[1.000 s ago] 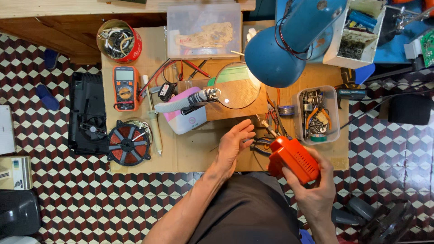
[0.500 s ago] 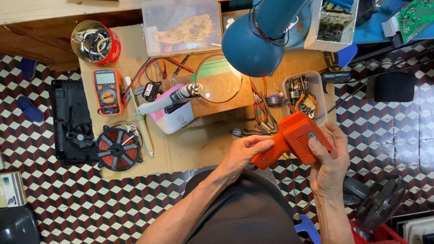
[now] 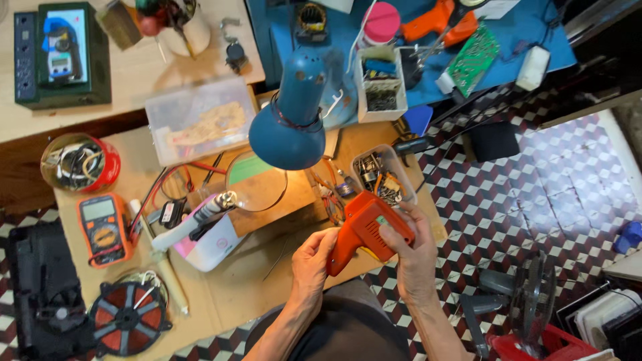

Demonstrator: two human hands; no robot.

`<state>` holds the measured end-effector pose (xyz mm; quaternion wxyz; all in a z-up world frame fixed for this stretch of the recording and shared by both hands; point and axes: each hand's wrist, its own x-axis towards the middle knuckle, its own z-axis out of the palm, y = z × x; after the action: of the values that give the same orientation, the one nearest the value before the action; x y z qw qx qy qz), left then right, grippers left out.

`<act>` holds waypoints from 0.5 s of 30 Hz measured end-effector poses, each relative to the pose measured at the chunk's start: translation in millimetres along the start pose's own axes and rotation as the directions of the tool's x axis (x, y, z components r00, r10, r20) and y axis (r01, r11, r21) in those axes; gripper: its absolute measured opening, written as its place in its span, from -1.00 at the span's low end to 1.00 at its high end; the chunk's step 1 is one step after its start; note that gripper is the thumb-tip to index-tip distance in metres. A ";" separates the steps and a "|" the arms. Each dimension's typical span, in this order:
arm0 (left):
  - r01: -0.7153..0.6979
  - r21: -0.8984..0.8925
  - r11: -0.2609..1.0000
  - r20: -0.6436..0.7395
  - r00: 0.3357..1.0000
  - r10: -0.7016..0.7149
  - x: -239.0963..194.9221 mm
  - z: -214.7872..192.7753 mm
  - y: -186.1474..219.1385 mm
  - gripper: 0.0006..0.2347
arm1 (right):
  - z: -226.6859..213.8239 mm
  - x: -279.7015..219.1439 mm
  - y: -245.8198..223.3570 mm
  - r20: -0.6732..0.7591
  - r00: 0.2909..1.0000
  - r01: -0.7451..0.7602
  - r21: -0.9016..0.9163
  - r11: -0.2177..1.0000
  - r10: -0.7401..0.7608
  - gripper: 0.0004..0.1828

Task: The person uses a heat gun and a metal tool to repeatedly heat and scrape a small component on a workbench. They adjust the component's position and the tool angle while working under a magnifying lamp.

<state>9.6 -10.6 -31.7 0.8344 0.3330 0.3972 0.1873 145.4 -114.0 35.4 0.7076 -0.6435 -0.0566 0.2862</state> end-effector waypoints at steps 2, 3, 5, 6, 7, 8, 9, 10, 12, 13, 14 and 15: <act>-0.013 -0.007 1.000 -0.003 1.000 0.013 1.9 0.1 0.9 -0.74 | 0.4 1.3 3.1 -0.027 0.999 -0.027 -0.036 0.999 0.026 -0.22; 0.001 -0.004 1.000 -0.014 1.000 -0.001 3.0 -0.2 0.9 -0.74 | -0.1 1.5 4.9 -0.039 0.998 -0.043 -0.053 0.998 0.041 -0.21; 0.036 0.000 0.999 -0.041 0.998 -0.036 3.5 -1.8 -2.3 -0.74 | -3.5 1.9 9.9 -0.041 0.998 -0.051 -0.042 0.998 0.049 -0.21; 0.038 0.019 0.999 -0.047 0.998 -0.037 4.2 -3.0 -3.8 -0.74 | -4.9 1.3 13.0 -0.041 0.998 -0.056 -0.038 0.998 0.055 -0.21; 0.039 0.037 0.999 -0.053 0.998 -0.037 5.1 -4.6 -4.9 -0.74 | -5.8 1.8 15.9 -0.055 0.996 -0.078 -0.019 0.997 0.077 -0.21; 0.039 0.055 0.998 -0.057 0.998 -0.036 6.4 -6.0 -5.5 -0.74 | -6.5 2.4 18.5 -0.068 0.993 -0.097 -0.001 0.995 0.097 -0.21; 0.080 0.117 0.990 -0.085 0.994 -0.070 7.3 -8.2 -5.5 -0.74 | -6.7 4.0 20.9 -0.080 0.990 -0.115 0.018 0.993 0.117 -0.21; 0.122 0.177 0.977 -0.113 0.988 -0.103 8.0 -10.5 -5.4 -0.73 | -7.7 6.0 22.3 -0.079 0.989 -0.120 0.032 0.992 0.122 -0.20; 0.125 0.230 0.965 -0.119 0.988 -0.100 9.8 -13.3 -6.1 -0.72 | -9.5 9.7 24.7 -0.079 0.988 -0.131 0.059 0.990 0.136 -0.19; 0.086 0.223 0.971 -0.094 0.993 -0.066 11.3 -13.7 -6.8 -0.72 | -10.3 9.7 25.9 -0.084 0.987 -0.133 0.059 0.989 0.138 -0.19; 0.050 0.215 0.975 -0.071 0.997 -0.036 13.2 -14.0 -7.5 -0.71 | -11.6 8.3 26.8 -0.091 0.985 -0.139 0.059 0.989 0.144 -0.19; 0.069 0.244 0.967 -0.087 0.995 -0.049 14.2 -14.3 -8.3 -0.71 | -13.2 4.7 27.4 -0.097 0.984 -0.145 0.059 0.988 0.150 -0.19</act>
<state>7.5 -2.4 -51.8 0.7751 0.4145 0.4602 0.1249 146.2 -123.1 6.0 0.7028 -0.6411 0.0346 0.3063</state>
